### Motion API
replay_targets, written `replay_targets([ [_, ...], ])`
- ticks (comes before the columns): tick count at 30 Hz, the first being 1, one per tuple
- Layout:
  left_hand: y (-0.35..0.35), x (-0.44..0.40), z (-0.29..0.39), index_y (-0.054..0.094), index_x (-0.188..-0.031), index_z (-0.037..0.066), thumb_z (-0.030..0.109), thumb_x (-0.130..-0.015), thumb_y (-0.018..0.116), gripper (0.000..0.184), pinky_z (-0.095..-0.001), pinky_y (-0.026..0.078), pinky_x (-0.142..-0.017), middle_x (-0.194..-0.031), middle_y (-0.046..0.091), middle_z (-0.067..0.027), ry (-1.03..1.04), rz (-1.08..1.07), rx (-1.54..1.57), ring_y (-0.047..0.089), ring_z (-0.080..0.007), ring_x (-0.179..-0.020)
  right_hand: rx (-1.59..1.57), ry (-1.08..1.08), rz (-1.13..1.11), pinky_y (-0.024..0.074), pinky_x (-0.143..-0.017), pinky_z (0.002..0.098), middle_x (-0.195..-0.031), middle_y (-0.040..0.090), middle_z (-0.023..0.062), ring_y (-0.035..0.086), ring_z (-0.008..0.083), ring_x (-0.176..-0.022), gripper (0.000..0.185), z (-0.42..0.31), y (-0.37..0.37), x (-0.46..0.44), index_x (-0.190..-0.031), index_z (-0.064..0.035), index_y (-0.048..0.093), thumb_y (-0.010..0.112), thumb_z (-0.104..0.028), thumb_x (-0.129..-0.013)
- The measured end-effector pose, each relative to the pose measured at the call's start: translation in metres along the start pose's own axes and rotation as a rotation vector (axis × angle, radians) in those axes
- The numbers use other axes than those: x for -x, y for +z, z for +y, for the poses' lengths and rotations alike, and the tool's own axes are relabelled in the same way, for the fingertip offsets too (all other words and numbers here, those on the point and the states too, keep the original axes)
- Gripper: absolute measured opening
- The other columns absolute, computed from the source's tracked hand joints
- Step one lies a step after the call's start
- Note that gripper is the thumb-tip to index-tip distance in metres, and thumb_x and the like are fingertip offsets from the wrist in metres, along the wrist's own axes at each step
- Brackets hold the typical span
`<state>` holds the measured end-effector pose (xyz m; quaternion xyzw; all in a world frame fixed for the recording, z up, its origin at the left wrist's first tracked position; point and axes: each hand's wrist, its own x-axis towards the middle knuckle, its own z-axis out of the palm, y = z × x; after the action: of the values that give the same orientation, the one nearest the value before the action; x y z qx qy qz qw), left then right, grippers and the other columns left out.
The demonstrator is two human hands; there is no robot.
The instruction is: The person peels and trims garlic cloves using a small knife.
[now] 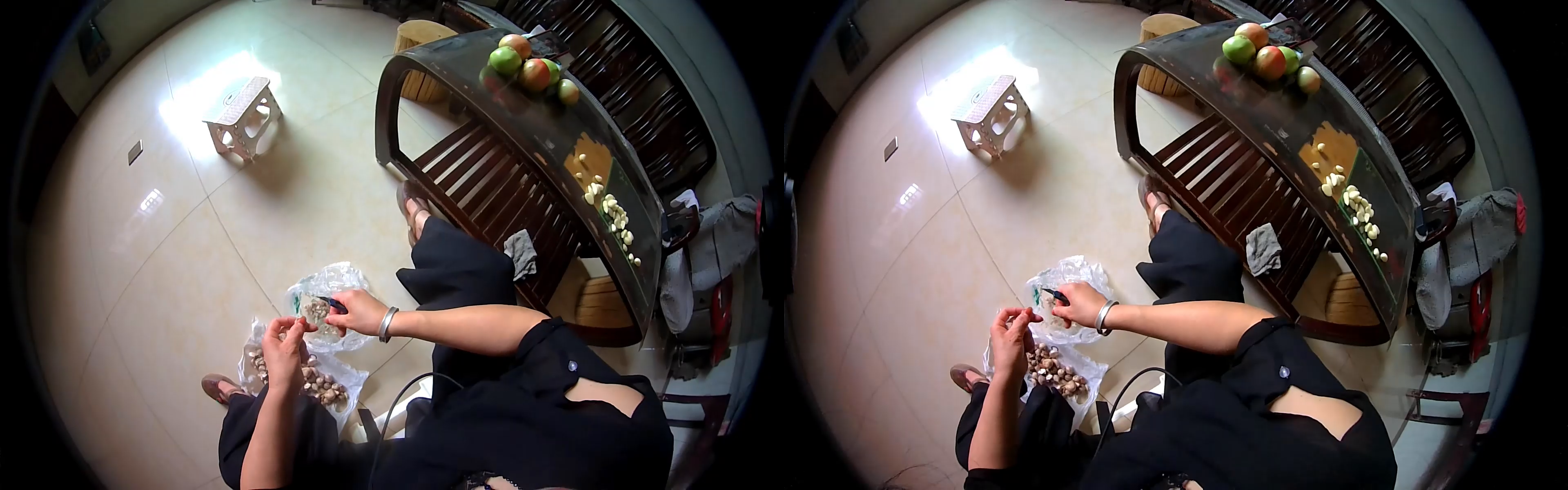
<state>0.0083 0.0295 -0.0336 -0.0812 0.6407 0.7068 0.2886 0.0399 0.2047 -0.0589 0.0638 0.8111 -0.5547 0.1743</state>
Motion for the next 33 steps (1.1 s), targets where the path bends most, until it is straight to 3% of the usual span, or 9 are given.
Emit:
replay_targets([
  [5,-0.005,0.002,0.004,0.058,-0.088,-0.002,0.011,-0.081,0.058,0.015,-0.0197,0.023,-0.035,-0.066,0.056,-0.0039,-0.044,-0.015,-0.005,0.033,-0.0030,-0.038,0.234,-0.043,-0.002,0.0471,-0.066,0.0404,-0.070,0.060,0.0196,0.059,0.0352,-0.070,0.022,0.023,0.012,-0.004,-0.071,-0.0015,0.059,0.059,-0.023,-0.068],
  [8,-0.006,0.006,0.009,0.060,-0.092,-0.002,0.010,-0.083,0.057,0.015,-0.0181,0.025,-0.036,-0.063,0.055,-0.0001,-0.040,-0.043,0.010,0.035,-0.0012,-0.041,0.130,0.108,-0.143,0.0460,-0.067,0.0405,-0.075,0.060,0.0216,0.059,0.0356,-0.073,0.023,0.002,0.001,-0.001,-0.072,-0.0011,0.059,0.059,-0.024,-0.069],
  [10,-0.006,0.007,0.012,0.061,-0.092,-0.002,0.012,-0.082,0.058,0.017,-0.0177,0.026,-0.037,-0.065,0.057,-0.0003,-0.040,-0.087,-0.020,0.035,-0.0012,-0.042,0.328,-0.064,-0.080,0.0466,-0.062,0.0346,-0.069,0.060,0.0158,0.059,0.0289,-0.066,0.025,-0.002,-0.001,0.002,-0.078,-0.0002,0.056,0.059,-0.025,-0.076],
  [12,-0.003,0.007,0.017,0.061,-0.091,-0.001,0.013,-0.081,0.059,0.018,-0.0174,0.026,-0.038,-0.067,0.059,-0.0010,-0.042,-0.086,-0.090,0.035,-0.0011,-0.042,0.108,-0.169,0.030,0.0460,-0.064,0.0328,-0.072,0.059,0.0142,0.059,0.0248,-0.068,0.022,-0.009,-0.004,0.004,-0.082,-0.0013,0.055,0.060,-0.023,-0.076],
  [16,0.002,0.018,0.031,0.059,-0.095,0.000,0.015,-0.081,0.059,0.021,-0.0169,0.026,-0.040,-0.068,0.059,-0.0032,-0.041,-0.096,-0.062,0.037,-0.0019,-0.046,-0.307,-0.279,-0.113,0.0431,-0.065,0.0223,-0.077,0.055,0.0020,0.051,0.0076,-0.073,0.020,-0.024,-0.015,0.005,-0.097,-0.0037,0.056,0.057,-0.013,-0.079],
  [20,-0.004,0.016,0.028,0.047,-0.090,0.005,0.011,-0.082,0.058,0.015,-0.0161,0.024,-0.038,-0.069,0.058,-0.0030,-0.040,-0.238,0.150,0.036,-0.0016,-0.044,-0.272,-0.301,-0.267,0.0436,-0.069,0.0204,-0.081,0.055,0.0008,0.051,0.0065,-0.076,0.029,-0.047,-0.025,0.012,-0.106,-0.0038,0.056,0.061,-0.009,-0.078],
  [24,-0.005,0.014,0.025,0.048,-0.087,0.006,0.011,-0.084,0.057,0.011,-0.0170,0.022,-0.039,-0.064,0.048,0.0016,-0.117,-0.361,0.196,0.033,-0.0015,-0.045,-0.415,-0.311,-0.261,0.0433,-0.064,0.0169,-0.086,0.058,0.0017,0.053,0.0032,-0.072,0.020,-0.048,-0.023,0.011,-0.097,-0.0012,0.057,0.063,-0.008,-0.079],
  [29,-0.004,0.010,0.019,0.052,-0.074,0.003,0.037,-0.088,0.049,0.037,-0.0201,0.017,-0.037,-0.048,0.035,0.0046,-0.069,-0.333,0.267,0.027,-0.0039,-0.040,-0.365,-0.249,-0.177,0.0430,-0.062,0.0153,-0.081,0.059,0.0010,0.054,0.0024,-0.068,0.013,-0.054,-0.028,0.017,-0.091,-0.0008,0.057,0.062,-0.004,-0.079],
  [33,-0.005,0.010,0.017,0.054,-0.082,0.003,0.030,-0.088,0.050,0.028,-0.0186,0.022,-0.039,-0.056,0.044,0.0003,-0.126,-0.277,0.247,0.032,-0.0051,-0.043,-0.326,-0.254,-0.095,0.0444,-0.063,0.0165,-0.082,0.059,0.0016,0.055,0.0039,-0.070,0.013,-0.045,-0.025,0.014,-0.090,0.0001,0.058,0.062,-0.004,-0.079],
])
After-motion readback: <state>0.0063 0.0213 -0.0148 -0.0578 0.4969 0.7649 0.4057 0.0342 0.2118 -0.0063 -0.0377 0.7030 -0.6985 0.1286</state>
